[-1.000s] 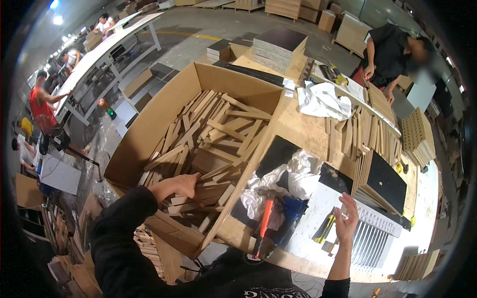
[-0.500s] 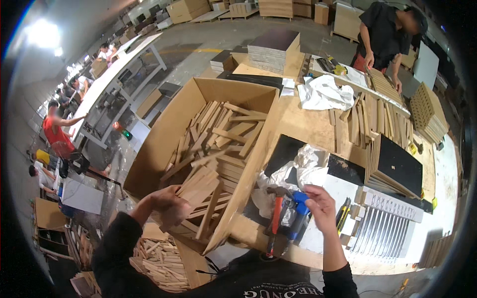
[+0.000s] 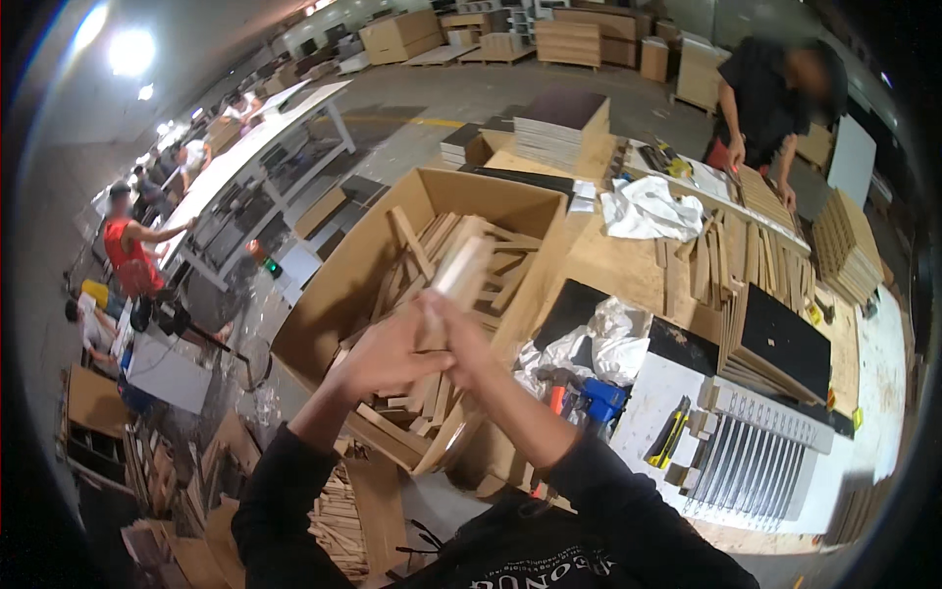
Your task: Assembling wooden lattice structures and panels using a pneumatic nail gun and hammer in a manufacturing setting.
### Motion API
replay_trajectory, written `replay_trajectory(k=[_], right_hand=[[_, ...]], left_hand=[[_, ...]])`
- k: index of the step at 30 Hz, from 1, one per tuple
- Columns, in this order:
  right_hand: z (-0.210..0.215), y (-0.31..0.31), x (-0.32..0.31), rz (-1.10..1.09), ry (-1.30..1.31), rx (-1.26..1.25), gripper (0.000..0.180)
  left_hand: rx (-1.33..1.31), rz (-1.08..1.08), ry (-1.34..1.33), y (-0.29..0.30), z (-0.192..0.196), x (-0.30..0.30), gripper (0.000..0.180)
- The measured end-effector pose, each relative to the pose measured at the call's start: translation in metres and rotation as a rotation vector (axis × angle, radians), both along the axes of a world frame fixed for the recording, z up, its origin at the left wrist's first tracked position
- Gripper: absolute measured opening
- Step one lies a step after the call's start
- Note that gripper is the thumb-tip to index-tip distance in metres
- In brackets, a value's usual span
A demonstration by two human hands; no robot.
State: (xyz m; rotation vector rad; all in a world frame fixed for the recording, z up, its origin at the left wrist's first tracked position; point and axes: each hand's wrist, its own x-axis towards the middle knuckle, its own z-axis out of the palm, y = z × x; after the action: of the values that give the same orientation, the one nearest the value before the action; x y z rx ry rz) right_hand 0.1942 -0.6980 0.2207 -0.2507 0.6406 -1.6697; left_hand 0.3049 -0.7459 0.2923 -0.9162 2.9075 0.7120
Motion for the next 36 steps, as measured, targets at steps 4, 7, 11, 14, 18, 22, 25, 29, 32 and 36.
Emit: replay_trajectory(k=[4,7,11,14,18,22,25,29,32,36], right_hand=[[-0.016,0.024,-0.037,0.034,-0.138,-0.197,0.036],[-0.018,0.064,-0.045,-0.139,-0.152,-0.088,0.040],[-0.042,0.117,-0.074,-0.154,-0.128,-0.358,0.066],[-0.049,0.153,-0.073,-0.220,-0.149,-0.349,0.067],[-0.065,0.181,-0.071,-0.405,-0.142,-0.182,0.081],[-0.085,0.206,-0.073,-0.409,-0.182,-0.172,0.077],[-0.100,0.214,-0.068,-0.324,-0.162,-0.255,0.073],[-0.146,0.233,-0.062,-0.145,-0.437,-0.326,0.070],[-0.149,0.258,-0.054,-0.121,-0.415,-0.279,0.068],[-0.144,0.292,-0.055,-0.259,-0.229,-0.189,0.076]], left_hand=[[0.836,0.105,0.363,-0.033,0.013,0.007,0.047],[0.081,0.167,-0.194,-0.058,-0.063,0.024,0.051],[-0.102,0.295,-0.388,-0.065,-0.248,0.040,0.046],[0.195,0.130,-0.714,-0.095,-0.228,0.036,0.053],[0.176,0.012,-0.533,-0.099,-0.215,0.055,0.063],[0.464,-0.132,-0.544,-0.050,-0.148,0.024,0.080],[0.314,0.030,-0.513,-0.054,-0.170,0.034,0.078],[0.119,-0.024,-0.404,-0.060,-0.128,0.049,0.072],[0.045,0.274,0.051,-0.048,-0.069,0.061,0.064],[0.521,0.305,0.567,0.019,-0.012,0.029,0.062]])
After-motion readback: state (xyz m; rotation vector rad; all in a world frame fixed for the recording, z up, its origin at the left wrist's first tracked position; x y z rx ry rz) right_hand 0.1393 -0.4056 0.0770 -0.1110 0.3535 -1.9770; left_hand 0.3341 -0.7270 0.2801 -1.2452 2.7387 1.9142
